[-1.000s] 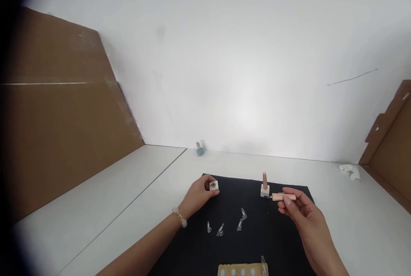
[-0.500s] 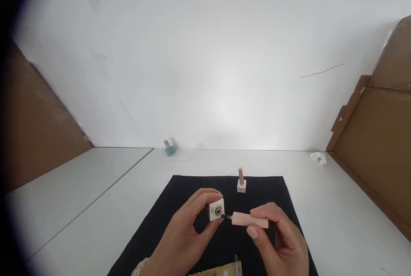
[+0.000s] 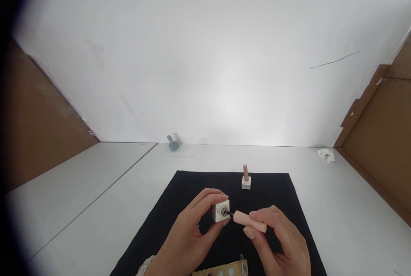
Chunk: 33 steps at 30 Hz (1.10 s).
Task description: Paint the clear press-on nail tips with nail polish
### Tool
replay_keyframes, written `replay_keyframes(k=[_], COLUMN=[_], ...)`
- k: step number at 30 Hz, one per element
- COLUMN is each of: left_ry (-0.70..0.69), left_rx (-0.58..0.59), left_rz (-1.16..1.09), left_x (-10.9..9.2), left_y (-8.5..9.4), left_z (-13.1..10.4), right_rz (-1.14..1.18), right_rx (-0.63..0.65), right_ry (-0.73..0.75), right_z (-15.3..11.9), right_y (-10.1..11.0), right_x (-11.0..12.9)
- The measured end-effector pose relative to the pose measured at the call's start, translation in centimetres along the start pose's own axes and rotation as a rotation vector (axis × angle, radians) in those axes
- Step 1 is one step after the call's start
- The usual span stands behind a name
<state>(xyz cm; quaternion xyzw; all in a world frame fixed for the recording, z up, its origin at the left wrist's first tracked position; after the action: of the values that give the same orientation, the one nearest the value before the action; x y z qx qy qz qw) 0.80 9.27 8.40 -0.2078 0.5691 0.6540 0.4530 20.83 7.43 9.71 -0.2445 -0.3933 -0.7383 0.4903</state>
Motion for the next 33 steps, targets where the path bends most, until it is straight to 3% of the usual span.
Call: replay_keyframes(k=[4, 10, 13, 16, 20, 24, 27, 29, 33], left_ry=[-0.027, -0.074, -0.102, -0.099, 0.018, 0.197, 0.381, 0.422, 0.35], left_rx=[-0.007, -0.021, -0.014, -0.02, -0.07, 0.066, 0.145, 0.171, 0.194], left_rz=[0.017, 0.049, 0.072, 0.067, -0.028, -0.188, -0.288, -0.381, -0.431], left_x=[-0.2, -0.3, -0.4, -0.3, 0.0, 0.3, 1.2, 1.5, 1.2], left_y=[0.0, -0.3, -0.5, -0.4, 0.4, -0.1, -0.4, -0.6, -0.9], left_z=[0.0, -0.3, -0.4, -0.6, -0.6, -0.2, -0.2, -0.2, -0.1], right_rz=[-0.032, -0.129, -0.139, -0.123, -0.071, 0.115, 0.096, 0.062, 0.112], right_rx=[0.056, 0.15, 0.169, 0.201, 0.248, 0.325, 0.216, 0.144, 0.247], right_ry=[0.065, 0.302, 0.315, 0.229, -0.073, -0.313, -0.304, -0.254, -0.329], right_z=[0.2, 0.4, 0.4, 0.8, 1.7, 1.5, 1.0, 0.7, 0.5], right_y=[-0.4, -0.8, -0.9, -0.9, -0.8, -1.6, -1.3, -0.9, -1.7], right_x=[0.4, 1.7, 1.9, 1.3, -1.0, -2.7, -2.3, -1.8, -2.7])
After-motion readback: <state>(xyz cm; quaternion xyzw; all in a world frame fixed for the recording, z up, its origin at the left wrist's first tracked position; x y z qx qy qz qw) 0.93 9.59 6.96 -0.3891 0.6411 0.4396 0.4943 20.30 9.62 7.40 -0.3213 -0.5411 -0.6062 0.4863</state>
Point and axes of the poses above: each hand's wrist, its own z-axis towards the middle knuckle, its own y-axis out of the back of the hand, x = y × z, the point moved 8 cm from there along z, towards the middle knuckle, and after that the axes turned 8 degrees about x, right-handed, at the moved point
